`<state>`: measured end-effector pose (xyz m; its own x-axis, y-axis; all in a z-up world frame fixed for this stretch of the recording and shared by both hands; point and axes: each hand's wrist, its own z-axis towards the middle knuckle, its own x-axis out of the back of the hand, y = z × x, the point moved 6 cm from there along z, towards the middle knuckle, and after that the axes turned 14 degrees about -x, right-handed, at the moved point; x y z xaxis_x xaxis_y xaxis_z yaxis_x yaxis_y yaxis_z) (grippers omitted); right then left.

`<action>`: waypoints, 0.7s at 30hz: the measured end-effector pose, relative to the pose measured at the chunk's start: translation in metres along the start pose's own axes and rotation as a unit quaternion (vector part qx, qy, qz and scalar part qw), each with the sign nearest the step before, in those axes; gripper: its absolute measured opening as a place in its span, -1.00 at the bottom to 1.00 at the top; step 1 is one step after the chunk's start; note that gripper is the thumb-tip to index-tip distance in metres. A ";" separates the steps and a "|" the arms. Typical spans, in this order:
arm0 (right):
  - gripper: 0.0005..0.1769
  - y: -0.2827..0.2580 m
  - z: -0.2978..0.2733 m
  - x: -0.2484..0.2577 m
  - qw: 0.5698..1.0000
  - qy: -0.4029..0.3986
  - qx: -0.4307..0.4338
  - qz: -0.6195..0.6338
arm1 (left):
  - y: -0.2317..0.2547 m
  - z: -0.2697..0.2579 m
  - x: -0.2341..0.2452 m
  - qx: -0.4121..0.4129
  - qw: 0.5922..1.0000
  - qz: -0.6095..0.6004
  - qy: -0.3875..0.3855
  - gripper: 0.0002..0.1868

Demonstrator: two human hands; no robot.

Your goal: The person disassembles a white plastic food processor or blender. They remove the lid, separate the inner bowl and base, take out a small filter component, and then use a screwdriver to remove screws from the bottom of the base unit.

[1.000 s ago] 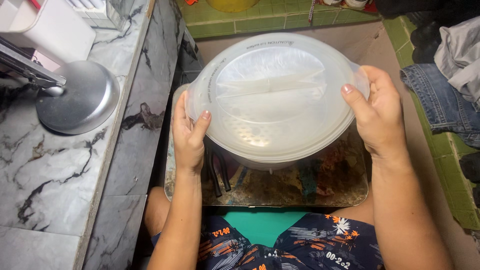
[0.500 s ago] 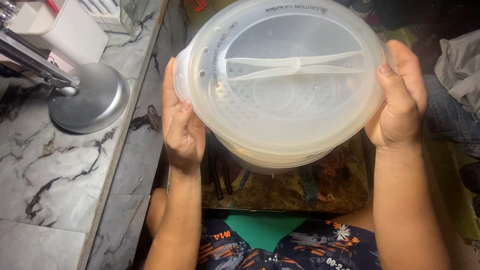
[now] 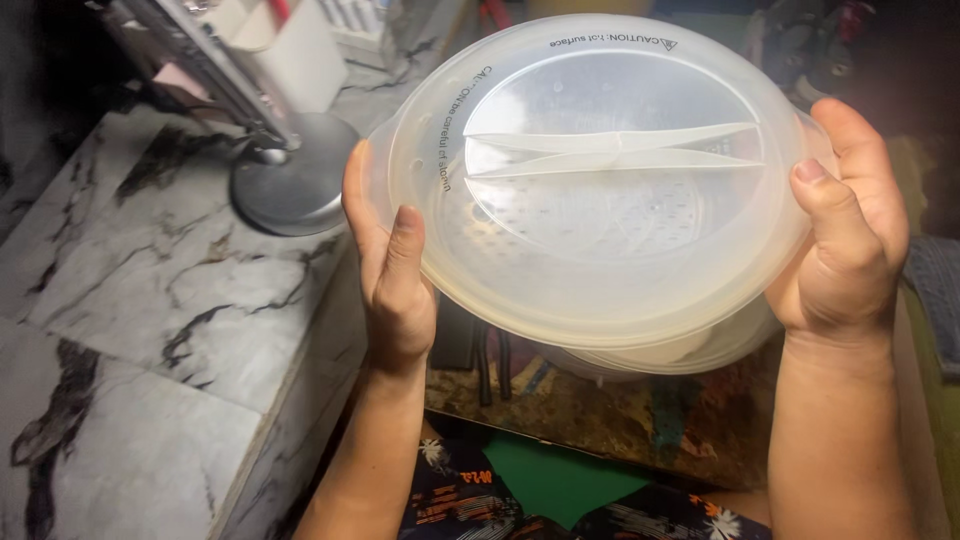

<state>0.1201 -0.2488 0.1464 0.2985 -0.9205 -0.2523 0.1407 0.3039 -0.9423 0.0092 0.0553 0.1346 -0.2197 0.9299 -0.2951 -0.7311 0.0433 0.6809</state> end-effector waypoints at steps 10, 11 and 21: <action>-0.26 0.021 0.021 -0.109 0.994 -0.093 -0.045 0.025 | 0.080 -0.008 0.089 -0.054 0.985 0.114 0.114 -0.28; -0.25 0.024 0.024 -0.122 0.992 -0.106 -0.048 0.037 | 0.088 -0.010 0.098 -0.060 0.982 0.130 0.127 -0.28; -0.21 0.071 0.037 -0.226 0.971 -0.179 -0.133 0.084 | 0.132 -0.032 0.172 -0.055 0.933 0.216 0.283 -0.24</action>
<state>0.0978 -0.0103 0.1446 0.6113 -0.7050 -0.3597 -0.1733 0.3242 -0.9300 -0.1454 0.2094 0.1526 -0.7923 0.5085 -0.3371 -0.5504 -0.3573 0.7546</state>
